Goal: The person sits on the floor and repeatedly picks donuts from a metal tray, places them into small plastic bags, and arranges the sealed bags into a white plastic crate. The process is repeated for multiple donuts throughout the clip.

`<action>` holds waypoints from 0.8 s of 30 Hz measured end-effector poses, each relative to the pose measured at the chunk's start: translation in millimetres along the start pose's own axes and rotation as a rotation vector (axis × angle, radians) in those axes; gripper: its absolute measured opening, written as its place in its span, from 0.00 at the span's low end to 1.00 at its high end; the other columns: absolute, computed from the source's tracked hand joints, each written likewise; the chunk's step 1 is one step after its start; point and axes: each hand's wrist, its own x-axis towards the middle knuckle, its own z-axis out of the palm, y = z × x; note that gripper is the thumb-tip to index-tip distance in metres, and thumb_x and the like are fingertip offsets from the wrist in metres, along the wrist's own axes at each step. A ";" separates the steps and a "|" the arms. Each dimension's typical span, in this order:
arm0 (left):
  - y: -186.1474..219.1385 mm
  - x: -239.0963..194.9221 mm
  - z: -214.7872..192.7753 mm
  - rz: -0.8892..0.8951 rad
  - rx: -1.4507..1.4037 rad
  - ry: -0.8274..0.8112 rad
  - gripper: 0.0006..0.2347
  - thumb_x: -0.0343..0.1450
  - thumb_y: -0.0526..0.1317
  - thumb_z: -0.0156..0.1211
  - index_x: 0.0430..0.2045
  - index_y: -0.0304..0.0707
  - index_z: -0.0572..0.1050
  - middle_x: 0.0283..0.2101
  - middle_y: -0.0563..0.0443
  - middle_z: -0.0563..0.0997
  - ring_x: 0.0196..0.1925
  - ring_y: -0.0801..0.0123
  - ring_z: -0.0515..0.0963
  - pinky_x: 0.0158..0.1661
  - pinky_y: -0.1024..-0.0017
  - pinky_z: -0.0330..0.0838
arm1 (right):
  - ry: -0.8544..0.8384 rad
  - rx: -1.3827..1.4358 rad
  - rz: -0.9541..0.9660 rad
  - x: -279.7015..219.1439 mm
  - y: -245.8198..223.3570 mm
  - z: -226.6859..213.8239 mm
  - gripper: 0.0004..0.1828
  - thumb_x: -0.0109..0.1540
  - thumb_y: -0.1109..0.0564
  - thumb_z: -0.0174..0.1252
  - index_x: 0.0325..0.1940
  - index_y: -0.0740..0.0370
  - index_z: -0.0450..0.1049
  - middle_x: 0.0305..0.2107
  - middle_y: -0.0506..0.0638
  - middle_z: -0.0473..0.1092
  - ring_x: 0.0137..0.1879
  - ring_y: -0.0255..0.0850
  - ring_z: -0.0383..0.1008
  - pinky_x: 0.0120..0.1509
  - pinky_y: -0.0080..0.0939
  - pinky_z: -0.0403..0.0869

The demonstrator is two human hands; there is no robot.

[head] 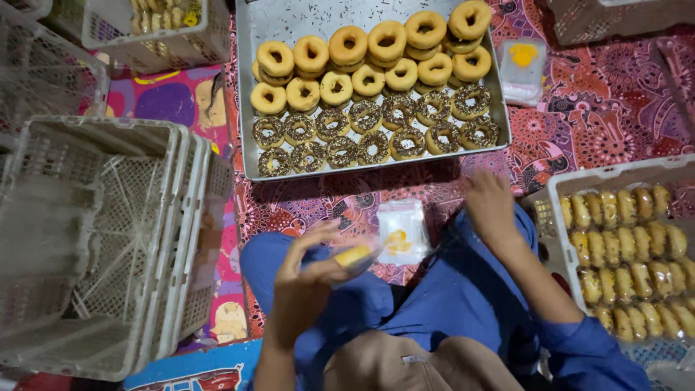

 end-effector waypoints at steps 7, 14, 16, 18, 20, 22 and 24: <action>-47.9 -34.6 51.8 -0.725 -0.057 0.331 0.04 0.72 0.35 0.53 0.31 0.34 0.73 0.39 0.46 0.82 0.33 0.62 0.86 0.36 0.68 0.79 | -0.071 1.547 -0.606 -17.4 -75.8 -27.8 0.34 0.53 0.57 0.69 0.64 0.63 0.72 0.48 0.58 0.77 0.52 0.52 0.79 0.57 0.52 0.73; -121.1 -110.9 35.6 -0.495 0.291 0.561 0.03 0.72 0.33 0.65 0.33 0.33 0.79 0.37 0.48 0.83 0.38 0.68 0.81 0.42 0.69 0.75 | 0.461 1.801 0.044 7.3 -251.5 50.2 0.05 0.63 0.58 0.65 0.35 0.63 0.79 0.32 0.50 0.77 0.39 0.41 0.75 0.47 0.40 0.72; -130.6 -147.6 33.6 -0.647 0.277 0.580 0.04 0.70 0.34 0.68 0.30 0.34 0.79 0.30 0.49 0.82 0.32 0.72 0.77 0.37 0.70 0.73 | 0.294 1.787 0.063 -13.1 -288.7 79.6 0.09 0.64 0.56 0.62 0.33 0.64 0.78 0.30 0.54 0.76 0.37 0.45 0.76 0.44 0.43 0.72; -139.2 -183.5 35.4 -0.898 0.237 0.574 0.04 0.68 0.35 0.69 0.27 0.34 0.80 0.24 0.50 0.81 0.27 0.75 0.75 0.32 0.72 0.71 | 0.096 1.698 0.017 -29.3 -303.7 102.9 0.13 0.65 0.54 0.59 0.31 0.65 0.78 0.28 0.57 0.75 0.34 0.49 0.76 0.41 0.47 0.72; -156.1 -206.8 36.3 -0.975 0.331 0.527 0.04 0.65 0.35 0.70 0.25 0.33 0.81 0.22 0.51 0.81 0.25 0.76 0.76 0.31 0.73 0.71 | -0.058 1.599 -0.040 -18.2 -289.1 122.1 0.17 0.66 0.51 0.57 0.29 0.66 0.77 0.26 0.60 0.74 0.31 0.52 0.77 0.37 0.51 0.72; -186.3 -211.7 48.1 -0.987 0.220 0.515 0.04 0.66 0.34 0.69 0.24 0.34 0.80 0.22 0.50 0.80 0.25 0.75 0.75 0.29 0.73 0.71 | -0.075 1.321 -0.005 -1.6 -244.3 142.1 0.21 0.67 0.49 0.54 0.27 0.67 0.76 0.23 0.63 0.73 0.29 0.56 0.77 0.34 0.54 0.72; -227.4 -192.9 72.1 -0.850 0.190 0.407 0.07 0.68 0.35 0.68 0.21 0.33 0.76 0.22 0.49 0.76 0.25 0.72 0.73 0.30 0.71 0.70 | -0.240 0.867 0.123 28.5 -192.4 163.9 0.18 0.66 0.44 0.55 0.38 0.61 0.77 0.27 0.63 0.75 0.36 0.61 0.77 0.38 0.60 0.73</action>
